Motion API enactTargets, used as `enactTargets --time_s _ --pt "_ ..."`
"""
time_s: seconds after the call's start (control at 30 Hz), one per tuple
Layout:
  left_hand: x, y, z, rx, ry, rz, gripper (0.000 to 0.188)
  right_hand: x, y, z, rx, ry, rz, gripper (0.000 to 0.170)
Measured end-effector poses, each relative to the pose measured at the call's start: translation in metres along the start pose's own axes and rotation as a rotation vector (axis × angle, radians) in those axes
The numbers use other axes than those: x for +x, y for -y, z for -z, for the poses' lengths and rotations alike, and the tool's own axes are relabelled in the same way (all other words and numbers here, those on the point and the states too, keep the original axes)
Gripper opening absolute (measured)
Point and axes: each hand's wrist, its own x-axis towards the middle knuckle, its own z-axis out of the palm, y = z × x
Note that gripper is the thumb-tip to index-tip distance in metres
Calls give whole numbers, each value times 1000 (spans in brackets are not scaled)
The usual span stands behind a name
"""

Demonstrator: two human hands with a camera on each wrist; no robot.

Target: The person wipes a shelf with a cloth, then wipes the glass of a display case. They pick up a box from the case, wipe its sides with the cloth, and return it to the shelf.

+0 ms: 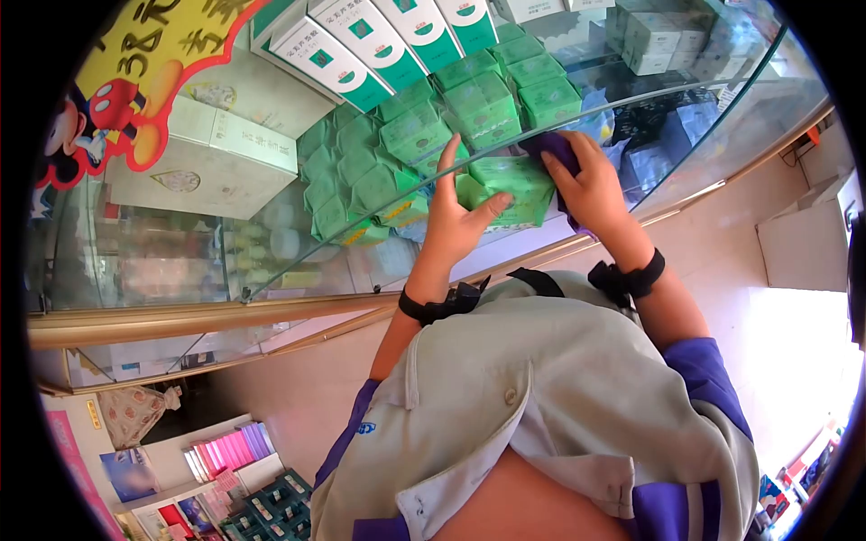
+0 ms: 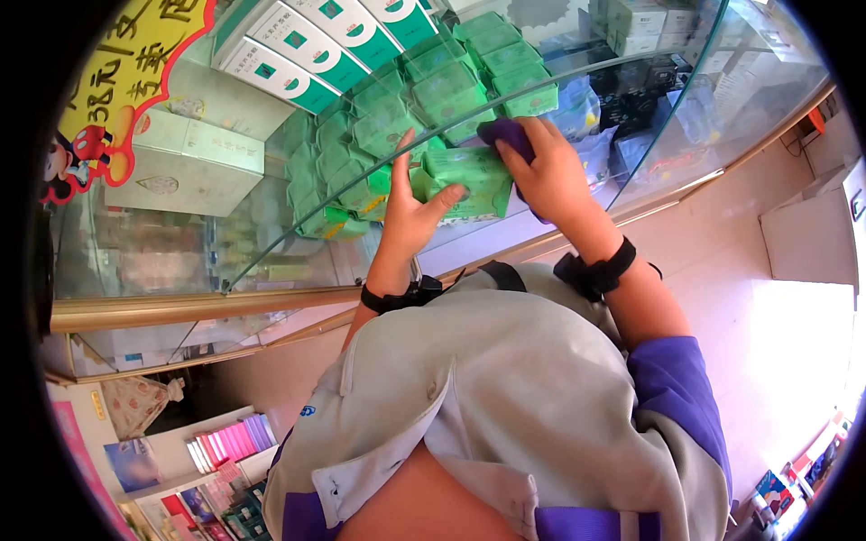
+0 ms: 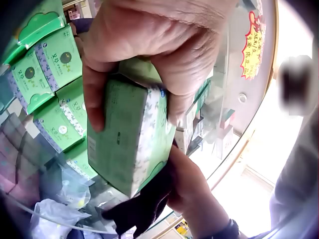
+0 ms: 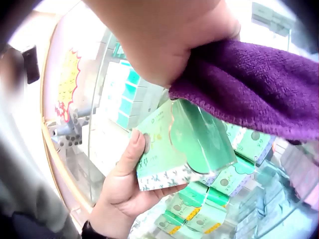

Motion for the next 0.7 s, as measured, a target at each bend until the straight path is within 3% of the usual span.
enactTargets --time_s 0.03,0.1,0.13,0.17,0.23,0.3,0.37,0.4,0.43,0.53,0.57,0.63,0.7 --pt "1 6 -3 -1 3 -1 87 -3 6 0 -24 -31 70 32" --pt "0 16 -9 -255 -23 315 74 -4 28 1 -99 -36 241 37" --pt "1 17 -12 -454 -32 422 56 -5 32 -2 -133 -37 319 40" --pt "2 20 -15 -452 -24 420 56 -5 35 -3 -168 -41 399 43" --pt "5 26 -20 -783 -169 499 45 -12 31 -12 -177 3 433 46" --pt "6 27 -15 -814 -164 602 39 -17 28 -12 -185 48 465 48" --pt "3 27 -13 -872 -157 695 39 -21 23 0 -220 277 491 49" --pt "5 29 -16 -815 -155 695 37 -22 19 6 -208 296 511 46" --pt "4 29 -17 -813 -148 697 37 -23 15 9 -208 292 506 46" --pt "7 20 -20 -831 -86 840 38 -21 -7 15 70 -36 127 38" --pt "4 31 -20 -827 -80 843 38 -16 -2 24 239 -13 -246 36" --pt "3 47 -25 -1201 120 890 39 -13 -4 36 281 -45 -207 34" --pt "6 34 -43 -1097 65 881 41 -19 -8 34 169 -86 15 34"
